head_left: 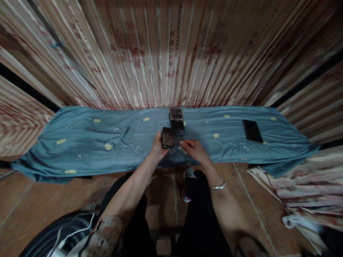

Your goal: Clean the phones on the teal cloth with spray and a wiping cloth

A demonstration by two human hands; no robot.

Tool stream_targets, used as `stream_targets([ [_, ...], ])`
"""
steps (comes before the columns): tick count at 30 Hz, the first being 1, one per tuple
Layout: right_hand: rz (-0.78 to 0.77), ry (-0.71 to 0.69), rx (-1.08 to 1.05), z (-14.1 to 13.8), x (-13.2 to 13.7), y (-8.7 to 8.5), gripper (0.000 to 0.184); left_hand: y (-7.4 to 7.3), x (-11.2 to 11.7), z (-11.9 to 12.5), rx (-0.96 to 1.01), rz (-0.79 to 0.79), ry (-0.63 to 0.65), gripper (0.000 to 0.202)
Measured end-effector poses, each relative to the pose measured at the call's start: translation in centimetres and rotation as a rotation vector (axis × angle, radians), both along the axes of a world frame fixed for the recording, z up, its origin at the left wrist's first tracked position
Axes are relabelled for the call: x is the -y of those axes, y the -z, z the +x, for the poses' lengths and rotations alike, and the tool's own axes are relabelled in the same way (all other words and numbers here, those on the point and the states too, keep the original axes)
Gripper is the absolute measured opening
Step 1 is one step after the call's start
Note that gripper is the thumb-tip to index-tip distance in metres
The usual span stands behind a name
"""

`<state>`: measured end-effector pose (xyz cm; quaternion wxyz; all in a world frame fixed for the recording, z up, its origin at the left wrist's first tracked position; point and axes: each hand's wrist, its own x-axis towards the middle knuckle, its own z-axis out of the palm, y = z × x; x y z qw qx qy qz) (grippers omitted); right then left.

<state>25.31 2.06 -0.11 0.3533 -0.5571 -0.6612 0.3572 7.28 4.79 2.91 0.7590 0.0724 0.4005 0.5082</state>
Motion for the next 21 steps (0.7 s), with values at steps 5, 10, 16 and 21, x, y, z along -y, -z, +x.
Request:
stream_targets([
  [5, -0.194, 0.003, -0.151, -1.1, -0.2, 0.7, 0.058, 0.6, -0.6, 1.7, -0.012, 0.012, -0.008, 0.052],
  [10, -0.336, 0.144, -0.537, -2.1, -0.1, 0.5, 0.060, 1.5, -1.4, 2.8, 0.000, 0.031, -0.007, 0.047],
  [16, -0.399, 0.221, -0.784, -2.8, 0.2, 0.0, 0.050, 2.0, -2.7, 3.5, 0.028, 0.083, 0.033, 0.036],
  [21, -0.353, 0.340, -0.854, -2.7, -0.7, 0.5, 0.037, 2.0, -3.2, 4.4, -0.020, 0.184, 0.064, 0.032],
])
